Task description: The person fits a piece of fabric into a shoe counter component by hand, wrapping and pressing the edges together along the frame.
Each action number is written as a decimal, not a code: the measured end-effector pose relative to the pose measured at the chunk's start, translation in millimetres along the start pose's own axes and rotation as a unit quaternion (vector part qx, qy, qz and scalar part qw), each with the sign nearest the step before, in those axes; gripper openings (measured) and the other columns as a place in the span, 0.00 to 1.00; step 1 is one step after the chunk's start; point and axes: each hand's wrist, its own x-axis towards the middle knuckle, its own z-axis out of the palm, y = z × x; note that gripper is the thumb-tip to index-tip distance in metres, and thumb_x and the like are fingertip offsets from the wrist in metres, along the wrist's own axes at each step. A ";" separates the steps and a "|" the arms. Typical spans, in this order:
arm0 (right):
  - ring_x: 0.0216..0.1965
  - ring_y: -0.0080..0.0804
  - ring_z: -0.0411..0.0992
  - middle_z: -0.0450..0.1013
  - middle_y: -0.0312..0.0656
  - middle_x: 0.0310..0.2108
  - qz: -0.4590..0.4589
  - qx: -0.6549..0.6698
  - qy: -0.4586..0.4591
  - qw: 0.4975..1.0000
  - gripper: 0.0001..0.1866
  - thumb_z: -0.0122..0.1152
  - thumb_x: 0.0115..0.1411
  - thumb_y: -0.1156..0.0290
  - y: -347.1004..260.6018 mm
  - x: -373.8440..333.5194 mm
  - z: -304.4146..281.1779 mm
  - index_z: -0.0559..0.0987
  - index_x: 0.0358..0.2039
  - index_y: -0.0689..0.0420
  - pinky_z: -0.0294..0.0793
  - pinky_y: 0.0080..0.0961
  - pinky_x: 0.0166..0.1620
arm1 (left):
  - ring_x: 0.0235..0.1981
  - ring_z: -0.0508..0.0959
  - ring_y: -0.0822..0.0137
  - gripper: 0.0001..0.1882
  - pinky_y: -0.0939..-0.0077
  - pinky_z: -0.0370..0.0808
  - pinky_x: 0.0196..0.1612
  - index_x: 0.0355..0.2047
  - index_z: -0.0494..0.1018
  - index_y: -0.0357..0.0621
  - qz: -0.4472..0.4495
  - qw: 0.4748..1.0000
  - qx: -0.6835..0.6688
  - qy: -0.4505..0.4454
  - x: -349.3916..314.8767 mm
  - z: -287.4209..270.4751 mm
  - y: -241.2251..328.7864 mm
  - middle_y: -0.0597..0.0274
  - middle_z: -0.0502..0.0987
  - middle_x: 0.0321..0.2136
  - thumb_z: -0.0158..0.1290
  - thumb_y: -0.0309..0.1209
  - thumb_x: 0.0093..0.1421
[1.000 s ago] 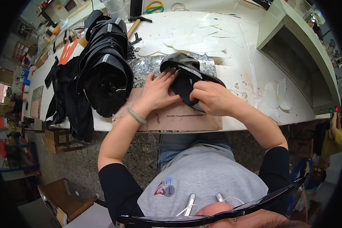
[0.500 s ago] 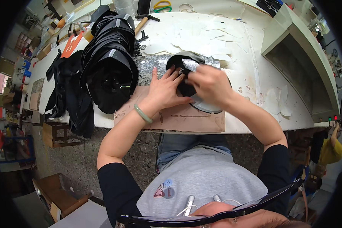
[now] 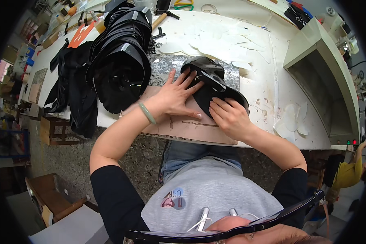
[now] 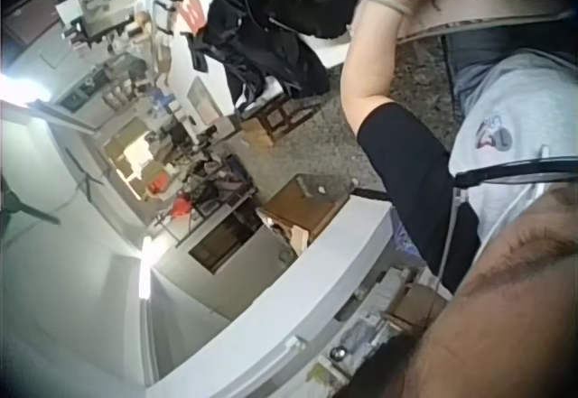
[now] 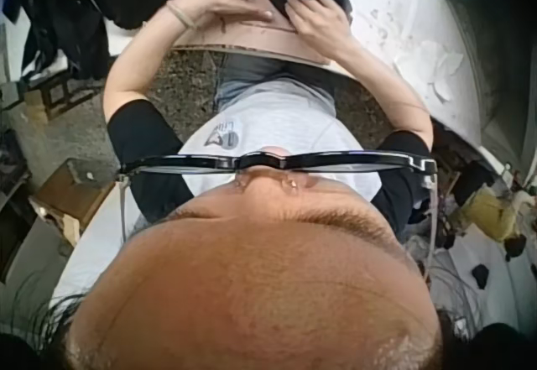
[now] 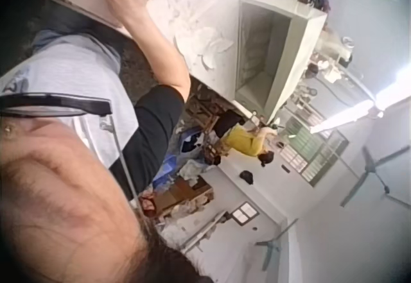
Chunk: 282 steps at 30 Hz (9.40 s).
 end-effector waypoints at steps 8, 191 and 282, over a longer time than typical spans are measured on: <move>0.53 0.44 0.72 0.77 0.53 0.44 -0.002 -0.002 -0.011 1.000 0.20 0.55 0.50 0.69 -2.9 -7.0 2.5 0.81 0.39 0.69 0.68 0.41 0.55 | 0.72 0.46 0.48 0.55 0.36 0.35 0.69 0.70 0.54 0.56 0.039 0.998 0.052 0.016 -7.0 -11.3 5.7 0.46 0.55 0.67 0.41 0.77 0.50; 0.41 0.33 0.68 0.71 0.37 0.34 -0.016 -0.048 0.035 0.998 0.16 0.61 0.51 0.67 32.2 22.8 -32.4 0.76 0.40 0.59 0.66 0.29 0.49 | 0.44 0.79 0.62 0.13 0.69 0.78 0.46 0.43 0.71 0.37 -0.318 0.372 -0.857 0.159 17.8 2.0 86.1 0.52 0.77 0.44 0.45 0.36 0.71; 0.28 0.52 0.76 0.75 0.52 0.25 0.355 0.200 -0.004 0.913 0.12 0.54 0.55 0.80 21.2 -28.6 -21.8 0.76 0.41 0.59 0.76 0.41 0.32 | 0.53 0.68 0.51 0.48 0.65 0.69 0.55 0.60 0.60 0.24 0.083 0.988 -0.060 0.112 -29.1 17.6 159.2 0.39 0.65 0.57 0.57 0.55 0.53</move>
